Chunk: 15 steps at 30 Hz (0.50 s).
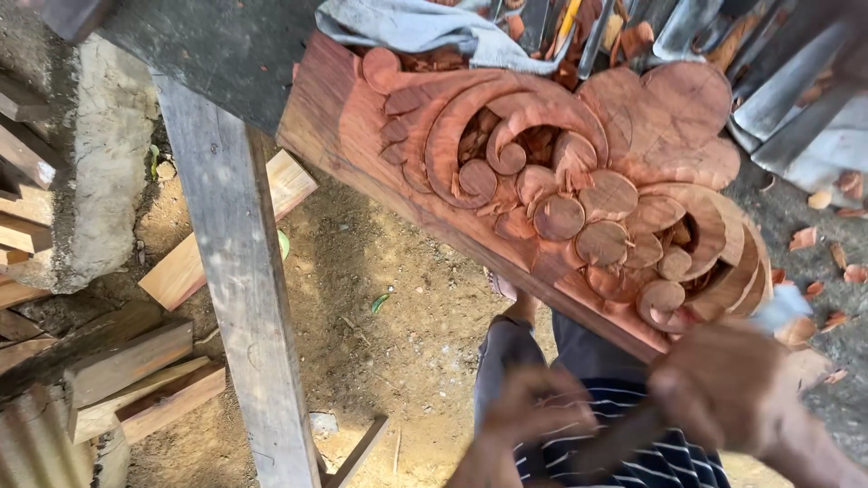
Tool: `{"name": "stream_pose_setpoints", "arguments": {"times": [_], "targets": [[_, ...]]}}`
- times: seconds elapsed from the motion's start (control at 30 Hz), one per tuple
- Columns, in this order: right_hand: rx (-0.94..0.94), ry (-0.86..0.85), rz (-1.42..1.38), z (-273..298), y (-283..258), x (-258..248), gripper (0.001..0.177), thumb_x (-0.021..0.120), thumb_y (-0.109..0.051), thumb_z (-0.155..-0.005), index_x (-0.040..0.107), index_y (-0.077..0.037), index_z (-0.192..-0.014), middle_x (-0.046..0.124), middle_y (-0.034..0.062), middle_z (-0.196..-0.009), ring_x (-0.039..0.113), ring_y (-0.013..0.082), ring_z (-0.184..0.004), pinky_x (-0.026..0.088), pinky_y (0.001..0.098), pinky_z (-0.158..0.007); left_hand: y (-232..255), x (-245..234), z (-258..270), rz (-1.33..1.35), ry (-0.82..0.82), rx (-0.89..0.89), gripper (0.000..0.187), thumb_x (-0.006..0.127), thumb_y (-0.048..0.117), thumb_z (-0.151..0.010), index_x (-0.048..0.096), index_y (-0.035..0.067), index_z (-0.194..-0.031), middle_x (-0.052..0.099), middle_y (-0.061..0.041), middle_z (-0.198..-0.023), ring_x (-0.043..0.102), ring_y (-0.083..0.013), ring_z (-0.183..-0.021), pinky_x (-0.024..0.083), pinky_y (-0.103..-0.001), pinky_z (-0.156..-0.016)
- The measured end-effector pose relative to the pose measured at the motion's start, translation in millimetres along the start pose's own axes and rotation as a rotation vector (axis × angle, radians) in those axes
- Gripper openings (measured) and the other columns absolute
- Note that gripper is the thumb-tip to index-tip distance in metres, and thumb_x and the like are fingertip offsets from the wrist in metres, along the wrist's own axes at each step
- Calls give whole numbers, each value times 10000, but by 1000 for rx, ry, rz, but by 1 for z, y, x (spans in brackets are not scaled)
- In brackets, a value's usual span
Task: Wood carving details on an ornamental furniture piece using chisels and mallet.
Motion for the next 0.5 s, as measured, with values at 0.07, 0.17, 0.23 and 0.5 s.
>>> {"name": "stream_pose_setpoints", "arguments": {"times": [0.07,0.17,0.23,0.5], "targets": [[537,150,331,69,43,12,320,546,-160,-899,611,-187,-587,541,-50,-508,490,132,-438,395,345,-492,-40,1,-67,-148,-73,-68,380,617,401,-1037,684,86,-1239,518,-159,-1364,523,-320,-1324,450,-522,-1125],[724,231,396,61,53,5,337,558,-160,-886,640,-96,-565,543,50,-488,468,193,-412,337,378,-473,-70,7,-116,-706,-53,161,383,587,449,-1027,678,173,-1277,475,-146,-1385,460,-343,-1408,330,-595,-1207],[635,267,379,47,51,7,360,558,-150,-899,603,-73,-550,542,67,-498,480,214,-426,347,389,-499,-80,6,-125,-845,-75,235,424,580,484,-1003,663,200,-1307,442,-172,-1418,432,-367,-1407,256,-628,-1213],[689,342,296,62,55,18,337,577,-225,-882,660,-79,-589,539,49,-516,504,200,-453,322,373,-520,-105,-15,-117,-818,340,294,469,587,440,-1041,517,181,-1426,358,-218,-1517,366,-394,-1440,277,-605,-1249]]}}
Point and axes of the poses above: each hand's wrist, its own z-axis away from the middle knuckle, its own x-axis out of the palm, y = z × x, the point moved 3 cm from there along -z, towards the middle knuckle
